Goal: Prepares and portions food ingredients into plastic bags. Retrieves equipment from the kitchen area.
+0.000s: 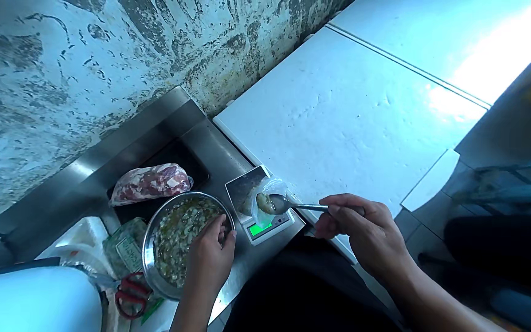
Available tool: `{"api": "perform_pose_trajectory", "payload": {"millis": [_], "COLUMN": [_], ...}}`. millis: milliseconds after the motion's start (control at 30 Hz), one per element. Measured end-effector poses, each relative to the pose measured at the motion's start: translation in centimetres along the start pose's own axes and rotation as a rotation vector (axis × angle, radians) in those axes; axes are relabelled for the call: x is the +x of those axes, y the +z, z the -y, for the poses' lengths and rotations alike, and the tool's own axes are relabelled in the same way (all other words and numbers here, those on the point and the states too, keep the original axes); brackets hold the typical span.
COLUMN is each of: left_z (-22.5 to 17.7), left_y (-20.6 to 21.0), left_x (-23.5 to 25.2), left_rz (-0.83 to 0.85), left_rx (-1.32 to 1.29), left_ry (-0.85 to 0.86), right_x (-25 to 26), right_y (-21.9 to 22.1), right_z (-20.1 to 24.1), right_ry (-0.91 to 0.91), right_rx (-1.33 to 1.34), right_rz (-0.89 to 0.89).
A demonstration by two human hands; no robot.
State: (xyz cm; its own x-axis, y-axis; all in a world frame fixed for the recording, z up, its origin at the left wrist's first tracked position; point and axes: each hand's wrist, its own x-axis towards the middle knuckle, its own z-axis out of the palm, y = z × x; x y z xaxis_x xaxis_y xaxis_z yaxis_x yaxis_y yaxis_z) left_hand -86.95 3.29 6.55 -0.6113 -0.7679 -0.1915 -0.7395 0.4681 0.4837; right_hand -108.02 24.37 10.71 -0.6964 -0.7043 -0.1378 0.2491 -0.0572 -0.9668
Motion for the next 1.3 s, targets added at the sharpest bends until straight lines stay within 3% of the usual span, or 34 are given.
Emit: {"api": "perform_pose_trajectory", "payload": {"millis": [400, 667, 733, 867, 967, 1100, 1300], "left_z": [-0.7, 4.0, 5.9, 9.9, 12.1, 12.6, 7.1], "left_y": [0.8, -1.6, -2.7, -4.5, -5.1, -4.8, -3.9], "left_x": [-0.6, -3.5, -4.7, -6.7, -7.7, -7.7, -4.1], "left_rz": [-0.008, -0.15, -0.173, -0.25, -0.333, -0.338, -0.332], "left_rx": [-0.037, -0.079, -0.08, -0.108, -0.118, -0.139, -0.165], "left_ry": [0.056, -0.017, -0.067, -0.137, -0.133, -0.096, 0.201], "right_x": [0.1, 0.4, 0.7, 1.6, 1.3, -0.3, -2.3], "right_y": [0.5, 6.3, 9.1, 13.8, 14.8, 14.1, 14.1], "right_z": [1.3, 0.9, -1.0, -7.1, -7.6, -7.6, -9.7], "right_ry": [0.026, -0.039, -0.101, -0.332, -0.495, -0.509, -0.586], "right_rx": [0.086, 0.106, -0.053, -0.728, -0.821, -0.889, -1.022], "right_rz": [-0.014, 0.14, 0.239, 0.414, 0.337, 0.302, 0.438]}}
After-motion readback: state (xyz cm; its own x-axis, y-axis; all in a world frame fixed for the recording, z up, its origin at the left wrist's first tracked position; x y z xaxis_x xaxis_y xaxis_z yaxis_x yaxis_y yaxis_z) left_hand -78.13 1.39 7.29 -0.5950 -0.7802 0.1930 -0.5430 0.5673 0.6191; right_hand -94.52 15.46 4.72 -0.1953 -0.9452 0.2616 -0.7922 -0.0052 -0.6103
